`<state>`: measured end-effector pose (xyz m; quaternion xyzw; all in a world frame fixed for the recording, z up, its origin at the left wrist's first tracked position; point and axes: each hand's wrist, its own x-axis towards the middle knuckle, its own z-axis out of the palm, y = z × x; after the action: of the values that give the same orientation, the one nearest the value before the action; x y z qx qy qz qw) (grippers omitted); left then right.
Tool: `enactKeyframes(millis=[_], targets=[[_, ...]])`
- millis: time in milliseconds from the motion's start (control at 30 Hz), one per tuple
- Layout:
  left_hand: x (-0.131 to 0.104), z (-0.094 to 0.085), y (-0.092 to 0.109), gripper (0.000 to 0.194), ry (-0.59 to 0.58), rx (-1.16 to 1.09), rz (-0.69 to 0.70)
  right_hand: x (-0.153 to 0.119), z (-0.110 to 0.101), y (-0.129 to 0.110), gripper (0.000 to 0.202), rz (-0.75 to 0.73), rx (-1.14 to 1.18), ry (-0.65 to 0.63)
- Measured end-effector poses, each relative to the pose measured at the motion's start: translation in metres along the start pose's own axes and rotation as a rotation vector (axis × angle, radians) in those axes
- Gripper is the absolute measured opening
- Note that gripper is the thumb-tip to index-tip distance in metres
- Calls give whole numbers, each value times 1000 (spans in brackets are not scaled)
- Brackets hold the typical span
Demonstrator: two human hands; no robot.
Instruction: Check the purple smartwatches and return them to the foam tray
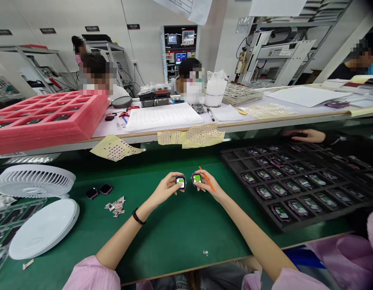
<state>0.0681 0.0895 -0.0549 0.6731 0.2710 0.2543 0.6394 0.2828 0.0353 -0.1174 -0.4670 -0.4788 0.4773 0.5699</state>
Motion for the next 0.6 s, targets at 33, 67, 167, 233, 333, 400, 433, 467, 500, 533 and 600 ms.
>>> enactKeyframes(millis=[33, 67, 167, 233, 333, 400, 433, 467, 500, 533, 600], targets=[[0, 0, 1, 44, -3, 0, -3, 0, 0, 0, 44, -10, 11, -19], [-1, 0, 1, 45, -7, 0, -6, 0, -1, 1, 45, -21, 24, -38], [-1, 0, 0, 46, -8, 4, -6, 0, -2, 3, 43, -56, 72, -83], [0, 0, -1, 44, 4, 6, 6, -1, -3, 3, 39, -70, 96, -108], [1, 0, -1, 38, 29, 6, 10, -2, -2, 2, 36, -76, 104, -132], [1, 0, 0, 37, 42, 4, 3, -3, -2, 1, 35, -73, 103, -134], [1, 0, 0, 38, 46, 0, 0, -3, -2, 0, 34, -69, 105, -134], [1, 0, 0, 38, 48, -5, -1, -3, -2, -1, 33, -65, 109, -136], [1, -1, 0, 39, 47, -11, -1, -4, -2, -1, 33, -61, 114, -138], [1, -1, 0, 39, 46, -16, 0, -4, -2, -1, 33, -59, 118, -141], [2, -2, -1, 40, 43, -24, 4, -3, -2, 0, 34, -63, 121, -147]])
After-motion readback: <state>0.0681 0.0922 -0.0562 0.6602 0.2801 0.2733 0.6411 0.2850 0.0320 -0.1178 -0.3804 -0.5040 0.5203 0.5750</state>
